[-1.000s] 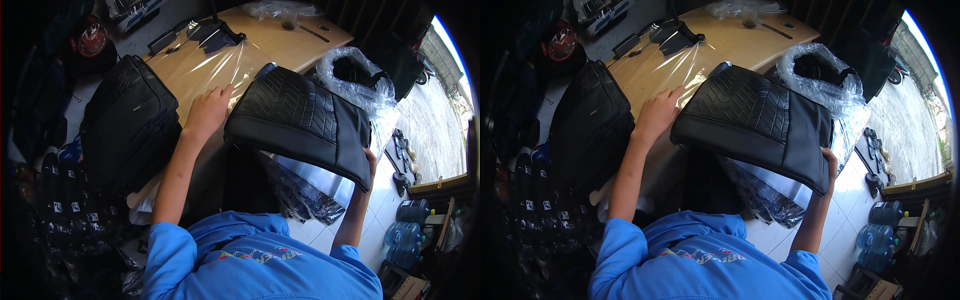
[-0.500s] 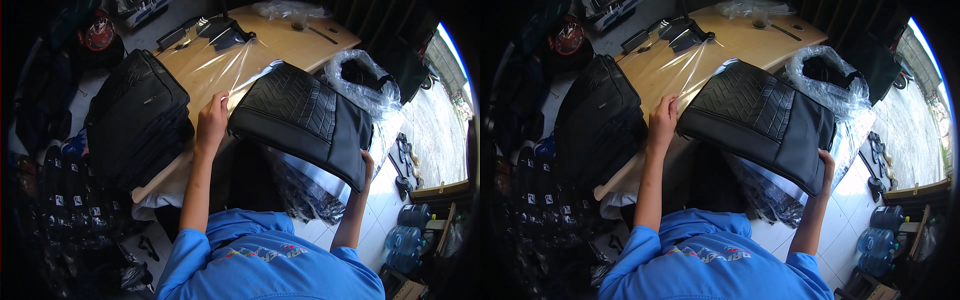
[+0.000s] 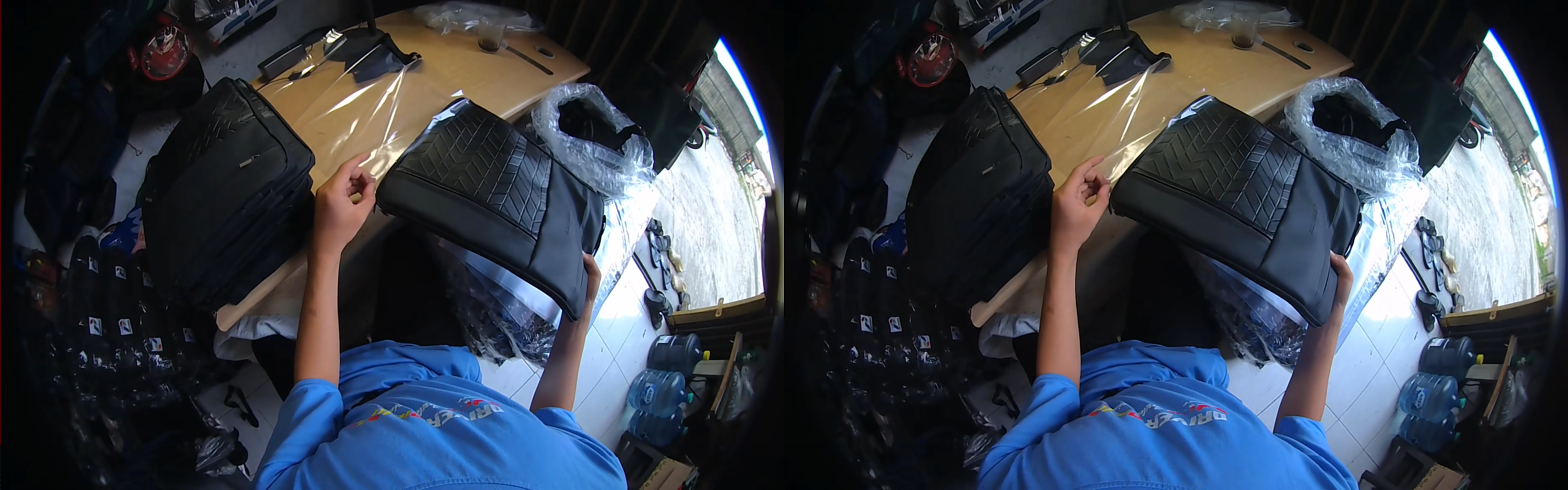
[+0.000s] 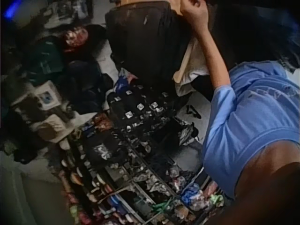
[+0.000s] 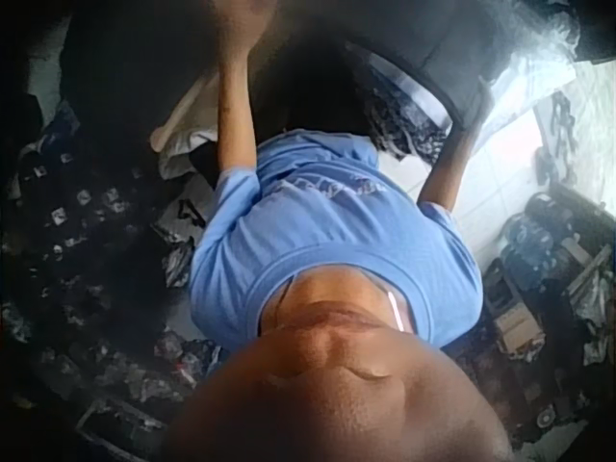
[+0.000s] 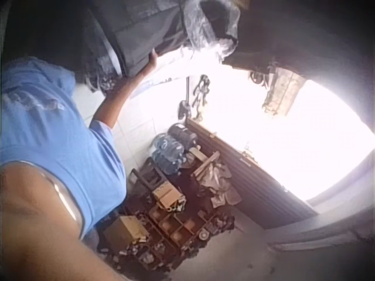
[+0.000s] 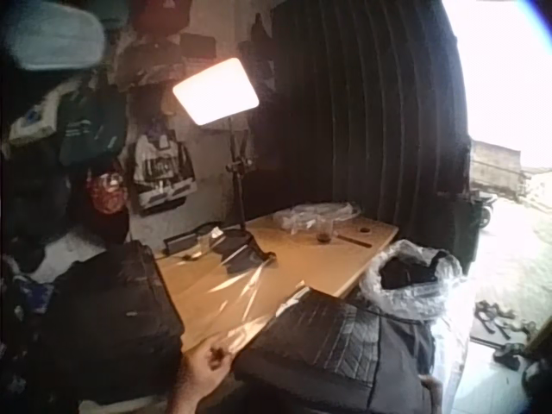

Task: The person removes bags from a sack and stacks them on a table, places a strap inside one of the bags, and slides the bag into a clear plastic sleeve.

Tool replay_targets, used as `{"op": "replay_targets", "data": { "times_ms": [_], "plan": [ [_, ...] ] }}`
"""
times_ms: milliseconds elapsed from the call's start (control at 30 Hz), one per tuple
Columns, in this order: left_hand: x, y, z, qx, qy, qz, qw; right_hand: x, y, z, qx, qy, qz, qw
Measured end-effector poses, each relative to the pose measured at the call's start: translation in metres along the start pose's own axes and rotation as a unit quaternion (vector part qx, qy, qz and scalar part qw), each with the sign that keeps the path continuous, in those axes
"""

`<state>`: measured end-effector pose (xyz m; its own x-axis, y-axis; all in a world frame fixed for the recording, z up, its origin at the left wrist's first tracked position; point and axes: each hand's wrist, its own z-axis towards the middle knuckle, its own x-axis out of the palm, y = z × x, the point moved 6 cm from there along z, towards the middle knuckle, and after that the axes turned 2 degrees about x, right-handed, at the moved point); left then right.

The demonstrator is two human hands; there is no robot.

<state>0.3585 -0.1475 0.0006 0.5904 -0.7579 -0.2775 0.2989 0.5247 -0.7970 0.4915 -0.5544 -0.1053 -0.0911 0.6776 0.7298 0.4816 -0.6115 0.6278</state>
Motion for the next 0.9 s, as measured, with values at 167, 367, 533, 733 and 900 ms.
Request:
{"op": "replay_targets", "data": {
  "times_ms": [167, 367, 533, 733, 900],
  "plan": [
    [-0.003, -0.001, -0.003, 0.009, -0.046, 0.007, 0.999, 0.0, -0.01, 0.001, -0.005, 0.01, 0.03, 0.999],
    [0.004, -0.011, -0.015, 0.048, -0.107, 0.171, 0.978, -0.002, -0.023, 0.004, -0.023, 0.06, 0.054, 0.996],
    [0.009, 0.006, -0.031, -0.015, -0.211, -0.049, 0.976, 0.002, -0.026, -0.003, -0.035, 0.001, 0.041, 0.999],
    [0.004, 0.011, -0.028, -0.03, -0.295, -0.087, 0.951, 0.021, -0.037, -0.033, 0.009, -0.151, -0.041, 0.988],
    [-0.005, -0.008, -0.009, 0.027, -0.272, 0.064, 0.96, 0.02, -0.035, -0.036, 0.065, -0.094, -0.151, 0.982]
  ]
}}
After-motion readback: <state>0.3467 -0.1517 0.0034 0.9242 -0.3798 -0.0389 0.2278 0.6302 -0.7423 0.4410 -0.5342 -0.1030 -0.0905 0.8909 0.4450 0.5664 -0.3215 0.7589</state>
